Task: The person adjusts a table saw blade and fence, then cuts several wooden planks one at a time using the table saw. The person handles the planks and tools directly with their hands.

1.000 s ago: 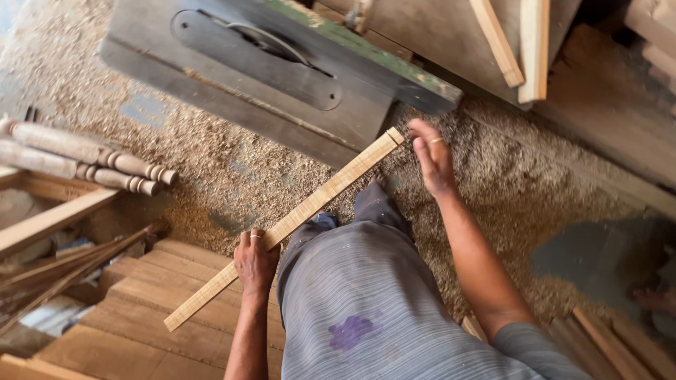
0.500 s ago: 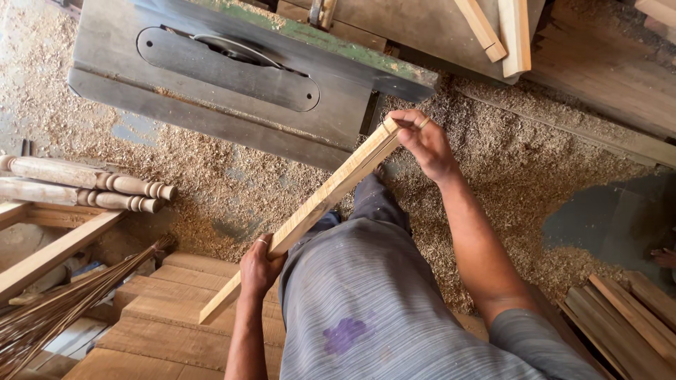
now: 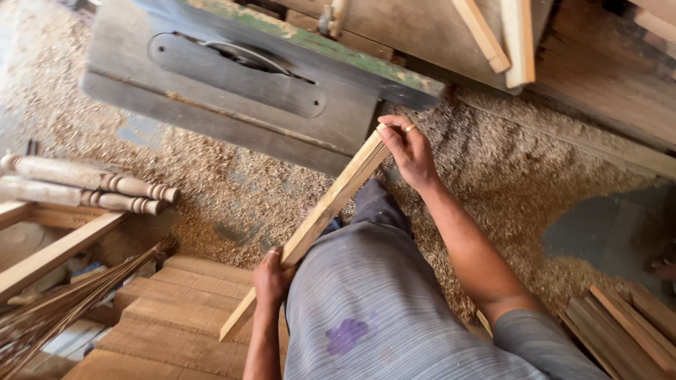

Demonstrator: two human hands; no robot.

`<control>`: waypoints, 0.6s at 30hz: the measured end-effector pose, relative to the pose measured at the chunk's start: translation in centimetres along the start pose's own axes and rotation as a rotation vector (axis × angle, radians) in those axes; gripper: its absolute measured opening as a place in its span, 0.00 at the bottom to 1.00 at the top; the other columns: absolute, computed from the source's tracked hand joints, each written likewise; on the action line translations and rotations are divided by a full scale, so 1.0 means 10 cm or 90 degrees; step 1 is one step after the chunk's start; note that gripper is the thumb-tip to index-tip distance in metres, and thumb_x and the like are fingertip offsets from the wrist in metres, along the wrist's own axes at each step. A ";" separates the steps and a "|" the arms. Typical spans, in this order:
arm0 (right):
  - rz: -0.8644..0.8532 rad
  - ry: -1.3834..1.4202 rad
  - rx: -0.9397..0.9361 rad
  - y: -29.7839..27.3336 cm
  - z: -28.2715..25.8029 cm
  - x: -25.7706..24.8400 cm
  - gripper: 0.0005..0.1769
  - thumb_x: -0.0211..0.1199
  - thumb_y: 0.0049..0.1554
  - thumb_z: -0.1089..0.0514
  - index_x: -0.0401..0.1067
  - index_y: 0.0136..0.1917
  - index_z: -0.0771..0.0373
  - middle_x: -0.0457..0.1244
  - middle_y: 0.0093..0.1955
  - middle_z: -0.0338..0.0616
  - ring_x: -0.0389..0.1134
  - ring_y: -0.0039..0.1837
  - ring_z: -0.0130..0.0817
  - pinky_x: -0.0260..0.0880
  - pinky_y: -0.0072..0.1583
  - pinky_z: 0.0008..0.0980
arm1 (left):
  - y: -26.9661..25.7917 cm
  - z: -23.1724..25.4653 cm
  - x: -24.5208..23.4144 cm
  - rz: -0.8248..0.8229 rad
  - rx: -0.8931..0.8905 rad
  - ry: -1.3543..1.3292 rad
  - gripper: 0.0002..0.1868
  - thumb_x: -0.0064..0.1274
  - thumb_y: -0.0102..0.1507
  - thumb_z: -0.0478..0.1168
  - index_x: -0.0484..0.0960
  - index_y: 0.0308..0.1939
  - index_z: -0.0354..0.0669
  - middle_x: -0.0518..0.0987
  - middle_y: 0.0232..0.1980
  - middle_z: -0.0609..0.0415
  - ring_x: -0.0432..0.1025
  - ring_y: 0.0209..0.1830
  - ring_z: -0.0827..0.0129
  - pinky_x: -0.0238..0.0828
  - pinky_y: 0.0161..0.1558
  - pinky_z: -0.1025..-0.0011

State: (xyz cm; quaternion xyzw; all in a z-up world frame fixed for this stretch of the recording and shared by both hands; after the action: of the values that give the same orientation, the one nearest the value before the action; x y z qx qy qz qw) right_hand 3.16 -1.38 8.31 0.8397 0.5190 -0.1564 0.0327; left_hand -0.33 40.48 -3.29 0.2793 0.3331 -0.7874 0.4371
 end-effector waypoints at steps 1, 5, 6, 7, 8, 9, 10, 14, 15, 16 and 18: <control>0.022 -0.089 0.045 0.00 0.02 0.04 0.23 0.56 0.66 0.44 0.71 0.63 0.62 0.64 0.43 0.38 0.62 0.40 0.26 0.64 0.40 0.25 | -0.01 0.02 -0.03 -0.002 0.028 0.000 0.28 0.65 0.52 0.45 0.82 0.52 0.33 0.84 0.45 0.40 0.80 0.39 0.47 0.78 0.42 0.56; 0.118 -0.363 -0.175 -0.01 -0.28 0.37 0.19 0.58 0.66 0.45 0.72 0.62 0.60 0.66 0.57 0.49 0.66 0.59 0.40 0.66 0.61 0.39 | 0.03 0.02 -0.08 -0.052 -0.002 -0.008 0.35 0.68 0.53 0.58 0.82 0.51 0.32 0.84 0.41 0.36 0.80 0.40 0.43 0.76 0.44 0.55; 0.143 -0.399 -0.326 -0.08 -0.41 0.52 0.17 0.58 0.68 0.46 0.72 0.60 0.60 0.67 0.63 0.54 0.67 0.68 0.44 0.67 0.71 0.42 | 0.05 0.00 -0.09 -0.081 -0.038 -0.012 0.37 0.66 0.54 0.60 0.81 0.54 0.32 0.84 0.39 0.35 0.80 0.39 0.43 0.76 0.44 0.55; 0.084 -0.353 -0.347 -0.09 -0.42 0.70 0.16 0.59 0.68 0.47 0.74 0.59 0.60 0.67 0.62 0.52 0.66 0.69 0.44 0.67 0.72 0.43 | 0.06 -0.01 -0.10 -0.110 -0.074 -0.017 0.38 0.64 0.55 0.62 0.80 0.56 0.33 0.84 0.38 0.34 0.80 0.38 0.44 0.77 0.43 0.54; 0.027 -0.308 -0.362 -0.12 -0.41 0.89 0.14 0.60 0.67 0.48 0.75 0.57 0.59 0.68 0.61 0.50 0.66 0.70 0.44 0.66 0.73 0.45 | 0.08 -0.02 -0.11 -0.143 -0.107 -0.022 0.40 0.62 0.56 0.63 0.79 0.59 0.33 0.83 0.37 0.33 0.80 0.38 0.44 0.77 0.43 0.54; -0.029 -0.263 -0.377 -0.14 -0.40 1.10 0.12 0.61 0.67 0.50 0.77 0.55 0.59 0.68 0.60 0.49 0.66 0.70 0.44 0.66 0.75 0.46 | 0.11 0.02 -0.13 -0.139 -0.112 -0.021 0.40 0.60 0.58 0.63 0.77 0.60 0.33 0.83 0.37 0.33 0.80 0.37 0.42 0.77 0.42 0.53; -0.068 -0.260 -0.418 -0.14 -0.40 1.31 0.11 0.63 0.65 0.50 0.78 0.53 0.59 0.68 0.61 0.48 0.67 0.69 0.45 0.65 0.74 0.46 | 0.15 0.06 -0.17 -0.138 -0.115 -0.018 0.40 0.59 0.59 0.63 0.75 0.62 0.32 0.83 0.37 0.32 0.80 0.37 0.41 0.77 0.41 0.51; -0.211 -0.288 -0.490 -0.01 -0.30 2.07 0.16 0.61 0.63 0.46 0.78 0.41 0.57 0.70 0.46 0.45 0.71 0.53 0.40 0.65 0.69 0.47 | 0.30 0.32 -0.37 -0.104 -0.111 -0.028 0.37 0.53 0.66 0.62 0.74 0.62 0.31 0.83 0.36 0.32 0.79 0.37 0.41 0.77 0.38 0.50; -0.239 -0.338 -0.483 0.05 -0.25 2.23 0.19 0.59 0.63 0.46 0.77 0.36 0.57 0.70 0.39 0.43 0.71 0.47 0.38 0.65 0.68 0.48 | 0.32 0.32 -0.41 -0.130 -0.169 -0.067 0.36 0.52 0.65 0.62 0.74 0.61 0.32 0.83 0.34 0.35 0.81 0.34 0.45 0.78 0.36 0.53; -0.269 -0.387 -0.477 0.11 -0.20 2.36 0.23 0.57 0.63 0.46 0.76 0.30 0.56 0.69 0.32 0.41 0.70 0.41 0.37 0.66 0.67 0.48 | 0.34 0.32 -0.46 -0.156 -0.227 -0.107 0.36 0.51 0.65 0.62 0.74 0.60 0.32 0.84 0.33 0.37 0.82 0.32 0.49 0.79 0.35 0.55; -0.245 -0.340 -0.545 0.18 -0.24 2.47 0.26 0.53 0.66 0.44 0.76 0.31 0.56 0.67 0.31 0.40 0.69 0.40 0.37 0.65 0.65 0.47 | 0.40 0.33 -0.57 -0.174 -0.286 -0.158 0.36 0.49 0.64 0.62 0.74 0.61 0.33 0.84 0.31 0.40 0.82 0.29 0.54 0.79 0.33 0.58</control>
State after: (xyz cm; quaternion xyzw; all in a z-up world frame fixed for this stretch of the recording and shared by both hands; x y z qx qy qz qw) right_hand 15.52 19.61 3.10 0.5719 0.6545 -0.1419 0.4738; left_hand 5.29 39.23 1.84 0.0295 0.4776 -0.7736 0.4154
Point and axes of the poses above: each hand's wrist, its own y-axis towards the middle knuckle, its own x-axis out of the palm, z = x × y, the point moved 6 cm from there along y, towards the middle knuckle
